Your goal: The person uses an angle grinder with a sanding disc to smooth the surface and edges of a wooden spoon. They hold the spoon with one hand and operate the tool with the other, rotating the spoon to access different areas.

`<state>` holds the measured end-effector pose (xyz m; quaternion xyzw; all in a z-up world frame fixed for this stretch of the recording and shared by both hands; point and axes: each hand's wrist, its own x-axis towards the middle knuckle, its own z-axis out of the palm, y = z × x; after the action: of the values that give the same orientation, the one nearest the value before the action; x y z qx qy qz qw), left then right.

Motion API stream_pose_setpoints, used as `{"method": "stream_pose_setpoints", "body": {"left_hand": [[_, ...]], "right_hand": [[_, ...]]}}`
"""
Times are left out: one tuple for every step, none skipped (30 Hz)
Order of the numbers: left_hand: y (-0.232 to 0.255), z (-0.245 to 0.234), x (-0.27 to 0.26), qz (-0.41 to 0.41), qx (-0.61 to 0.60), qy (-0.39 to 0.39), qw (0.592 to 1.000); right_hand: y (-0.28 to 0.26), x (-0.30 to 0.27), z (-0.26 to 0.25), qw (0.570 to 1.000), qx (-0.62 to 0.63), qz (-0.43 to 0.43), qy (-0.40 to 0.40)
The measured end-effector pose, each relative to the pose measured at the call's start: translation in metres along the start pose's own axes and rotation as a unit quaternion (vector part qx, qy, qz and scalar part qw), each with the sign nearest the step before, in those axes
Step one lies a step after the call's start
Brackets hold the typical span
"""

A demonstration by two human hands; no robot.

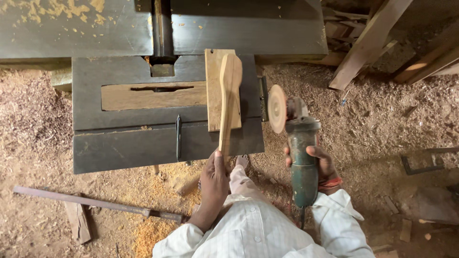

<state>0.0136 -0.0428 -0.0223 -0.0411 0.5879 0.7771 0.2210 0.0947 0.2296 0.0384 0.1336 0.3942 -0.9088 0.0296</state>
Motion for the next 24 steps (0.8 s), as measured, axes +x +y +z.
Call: {"method": "stream_pose_setpoints", "body": {"left_hand": [[0.002,-0.001,-0.002,0.043,0.029,0.005,0.999],[0.003,-0.003,-0.004,0.086,0.059,0.01,0.994],[0.005,-0.005,-0.006,0.122,0.143,0.032,0.982],[0.007,-0.007,-0.007,0.157,0.226,0.054,0.96],[0.01,-0.008,-0.006,0.192,0.307,0.075,0.929],[0.011,-0.008,-0.004,0.196,0.306,0.065,0.929],[0.011,-0.007,-0.003,0.197,0.304,0.054,0.93],[0.01,-0.007,-0.003,0.198,0.303,0.043,0.931],[0.009,-0.005,-0.002,0.177,0.267,0.028,0.947],[0.007,-0.003,-0.001,0.156,0.229,0.012,0.961],[0.004,-0.002,-0.001,0.133,0.192,-0.004,0.972],[0.001,-0.002,-0.001,0.063,0.181,-0.023,0.981],[-0.003,-0.001,-0.002,-0.007,0.17,-0.041,0.985],[-0.006,0.0,-0.003,-0.076,0.158,-0.06,0.983],[-0.01,0.001,-0.004,-0.049,0.123,-0.047,0.99],[-0.013,0.003,-0.006,-0.022,0.088,-0.035,0.995],[-0.016,0.004,-0.008,0.005,0.052,-0.022,0.998],[-0.017,0.004,-0.007,0.016,0.06,-0.03,0.998],[-0.018,0.004,-0.006,0.027,0.067,-0.034,0.997],[-0.018,0.003,-0.005,0.039,0.074,-0.038,0.996],[-0.018,0.001,-0.004,0.035,0.082,-0.047,0.995],[-0.019,0.0,-0.003,0.03,0.089,-0.056,0.994],[-0.02,0.003,0.0,0.027,0.095,-0.067,0.993],[-0.02,0.004,0.0,0.009,0.085,-0.075,0.994]], "right_hand": [[-0.003,-0.003,-0.003,1.0,0.004,-0.006,0.008],[-0.005,-0.006,-0.005,1.0,0.015,-0.006,0.021],[-0.006,-0.009,-0.006,0.999,0.027,-0.003,0.034],[-0.006,-0.012,-0.007,0.998,0.038,-0.001,0.047],[-0.005,-0.011,-0.007,0.999,0.035,-0.013,0.034],[-0.005,-0.009,-0.008,0.999,0.031,-0.025,0.02],[-0.004,-0.01,-0.009,0.999,0.028,-0.037,0.01],[-0.003,-0.009,-0.011,0.999,0.038,-0.023,0.012],[-0.003,-0.007,-0.011,0.999,0.049,-0.009,0.014],[-0.003,-0.004,-0.012,0.998,0.059,0.004,0.015],[-0.002,-0.002,-0.013,0.999,0.038,-0.003,0.014],[-0.001,0.001,-0.013,1.0,0.018,-0.009,0.013],[-0.001,0.004,-0.013,1.0,-0.004,-0.016,0.012],[-0.001,0.007,-0.012,1.0,-0.012,-0.016,0.01],[0.0,0.012,-0.012,1.0,-0.02,-0.016,0.009],[-0.001,0.016,-0.011,0.999,-0.028,-0.017,0.007],[-0.001,0.019,-0.011,1.0,-0.023,-0.015,0.007],[-0.002,0.021,-0.01,1.0,-0.019,-0.013,0.007],[-0.003,0.025,-0.009,1.0,-0.017,-0.007,0.003],[-0.005,0.027,-0.007,1.0,-0.015,0.001,0.002],[-0.006,0.027,-0.006,1.0,-0.013,0.01,0.002],[-0.005,0.028,-0.005,1.0,-0.011,0.02,0.001],[-0.005,0.03,-0.004,1.0,-0.016,0.019,-0.005],[-0.006,0.031,-0.004,1.0,-0.02,0.018,-0.011]]}}
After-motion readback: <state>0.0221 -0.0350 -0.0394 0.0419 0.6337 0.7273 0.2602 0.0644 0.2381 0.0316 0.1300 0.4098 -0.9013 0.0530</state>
